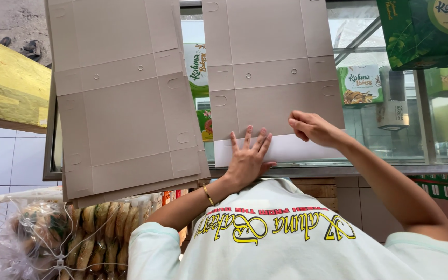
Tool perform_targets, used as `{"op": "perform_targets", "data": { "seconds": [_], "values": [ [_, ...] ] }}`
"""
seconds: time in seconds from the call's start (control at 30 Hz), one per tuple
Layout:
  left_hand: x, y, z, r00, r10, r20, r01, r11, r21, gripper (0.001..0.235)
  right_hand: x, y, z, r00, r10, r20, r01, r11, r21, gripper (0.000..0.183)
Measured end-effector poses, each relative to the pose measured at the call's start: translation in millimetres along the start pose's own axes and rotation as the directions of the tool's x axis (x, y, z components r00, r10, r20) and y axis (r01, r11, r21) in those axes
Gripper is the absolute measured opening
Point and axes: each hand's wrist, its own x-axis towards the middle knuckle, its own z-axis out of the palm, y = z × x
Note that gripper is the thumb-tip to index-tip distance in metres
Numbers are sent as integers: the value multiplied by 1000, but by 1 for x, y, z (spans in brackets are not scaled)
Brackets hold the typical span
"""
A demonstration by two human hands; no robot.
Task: Assembling flat cardboard templates into 3D bakery boxes.
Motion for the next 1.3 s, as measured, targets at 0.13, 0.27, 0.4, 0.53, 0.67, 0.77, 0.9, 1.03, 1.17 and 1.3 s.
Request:
{"op": "perform_targets", "data": {
  "seconds": [0.13, 0.27, 0.4, 0.53, 0.67, 0.77, 0.9, 1.03, 1.17, 1.3],
  "values": [
    [-2, -2, -38, 991, 103, -82, -110, 990, -92, 69, -44, -7, 10, 991, 30, -128, -92, 850, -519, 43],
    [0, -5, -98, 981, 192, 35, -166, 914, -371, 47, -101, -75, 16, 826, -552, -113, 310, 614, -726, 21],
    [31, -17, -136, 957, 291, -18, -270, 860, -433, 40, -121, -82, 27, 674, -738, -38, 437, 440, -785, 27],
    [98, -51, -130, 939, 301, -167, -342, 877, -339, 34, -95, -61, 48, 560, -828, 21, 430, 268, -862, 28],
    [176, -79, -109, 943, 321, -88, -332, 918, -216, 49, -48, -45, 55, 715, -673, -189, 190, 447, -874, 62],
    [210, -74, -89, 941, 327, -88, -329, 944, -7, 48, -15, -20, 53, 765, -555, -327, 68, 574, -816, 74],
    [202, -64, -42, 910, 295, -292, -243, 949, 201, 52, 21, 16, 44, 746, -536, -395, 20, 610, -792, 77],
    [129, -36, -42, 991, 93, -97, -90, 995, 38, 61, 41, 27, 33, 812, -420, -405, -91, 594, -799, 77],
    [99, -53, -3, 1000, -12, -5, 12, 998, 67, 75, 61, 26, 29, 821, -421, -386, -2, 673, -739, 76],
    [94, -66, 14, 991, -31, 132, 26, 999, 39, 88, 80, 40, 30, 788, -505, -351, 100, 668, -737, 70]
  ]
}}
